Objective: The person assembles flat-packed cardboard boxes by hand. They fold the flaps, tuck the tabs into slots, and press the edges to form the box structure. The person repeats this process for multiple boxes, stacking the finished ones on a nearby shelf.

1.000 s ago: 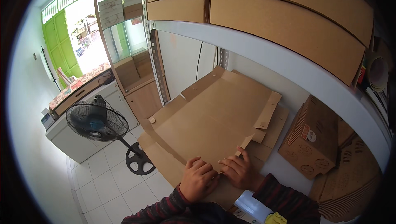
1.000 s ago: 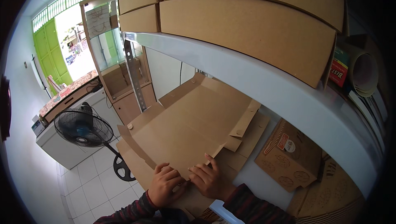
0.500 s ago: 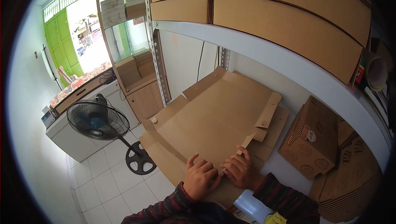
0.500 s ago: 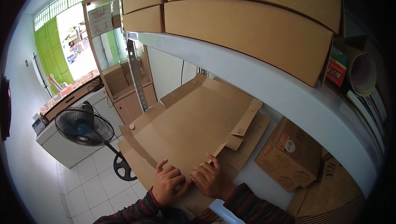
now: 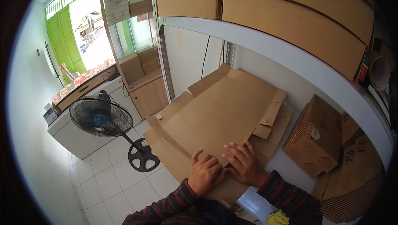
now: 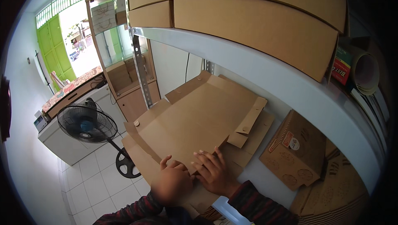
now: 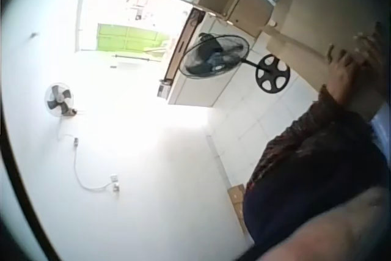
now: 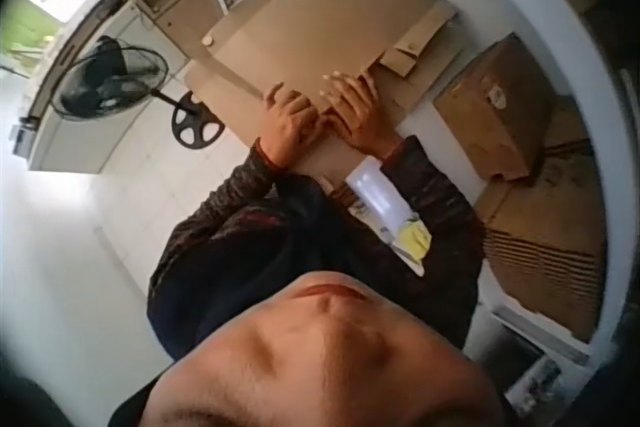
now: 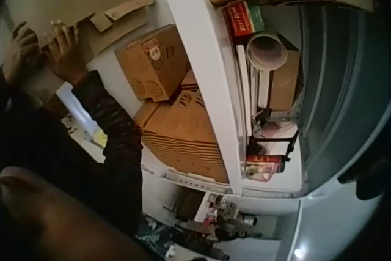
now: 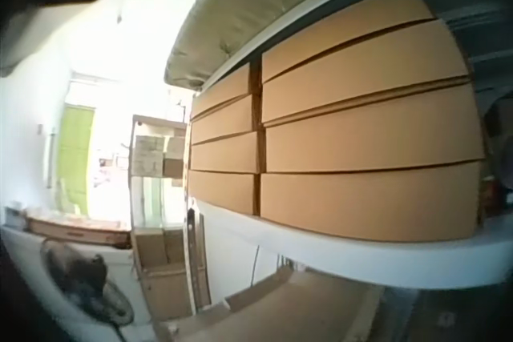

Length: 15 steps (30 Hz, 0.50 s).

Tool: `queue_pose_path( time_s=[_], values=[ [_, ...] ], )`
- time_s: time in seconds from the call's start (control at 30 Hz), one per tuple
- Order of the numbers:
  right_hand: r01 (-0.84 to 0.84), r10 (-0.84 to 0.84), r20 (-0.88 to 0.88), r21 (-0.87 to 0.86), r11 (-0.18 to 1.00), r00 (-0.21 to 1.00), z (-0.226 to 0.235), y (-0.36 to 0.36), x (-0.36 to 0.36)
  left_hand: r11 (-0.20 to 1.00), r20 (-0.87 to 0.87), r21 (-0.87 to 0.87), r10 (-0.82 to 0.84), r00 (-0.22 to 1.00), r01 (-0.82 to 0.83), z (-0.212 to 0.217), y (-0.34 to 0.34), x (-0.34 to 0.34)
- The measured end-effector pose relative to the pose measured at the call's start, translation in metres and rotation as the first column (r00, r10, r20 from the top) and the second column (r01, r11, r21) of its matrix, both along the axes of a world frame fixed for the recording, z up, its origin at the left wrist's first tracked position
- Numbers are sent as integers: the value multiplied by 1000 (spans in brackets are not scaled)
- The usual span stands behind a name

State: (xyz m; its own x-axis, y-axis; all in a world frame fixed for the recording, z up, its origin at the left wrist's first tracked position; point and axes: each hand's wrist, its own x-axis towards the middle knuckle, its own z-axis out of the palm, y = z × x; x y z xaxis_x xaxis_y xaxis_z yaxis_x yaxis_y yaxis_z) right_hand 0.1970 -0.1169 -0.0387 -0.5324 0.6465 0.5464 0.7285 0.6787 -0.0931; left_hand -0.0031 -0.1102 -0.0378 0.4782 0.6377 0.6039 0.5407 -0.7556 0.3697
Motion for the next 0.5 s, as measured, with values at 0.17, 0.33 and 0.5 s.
queue_pose_path(
  time_s=[0.17,0.33,0.5],
  values=[
    [-17,16,-71,-11,1000,997,-2,-2,12,995,180,-57,96,979,-87,17,-13,-26],
    [-9,3,-146,-43,999,989,-1,0,16,958,354,-101,286,891,-267,5,9,-71],
    [12,-14,-118,-13,1000,993,22,-6,20,914,474,-162,402,784,-371,-8,36,-121]
  ],
)
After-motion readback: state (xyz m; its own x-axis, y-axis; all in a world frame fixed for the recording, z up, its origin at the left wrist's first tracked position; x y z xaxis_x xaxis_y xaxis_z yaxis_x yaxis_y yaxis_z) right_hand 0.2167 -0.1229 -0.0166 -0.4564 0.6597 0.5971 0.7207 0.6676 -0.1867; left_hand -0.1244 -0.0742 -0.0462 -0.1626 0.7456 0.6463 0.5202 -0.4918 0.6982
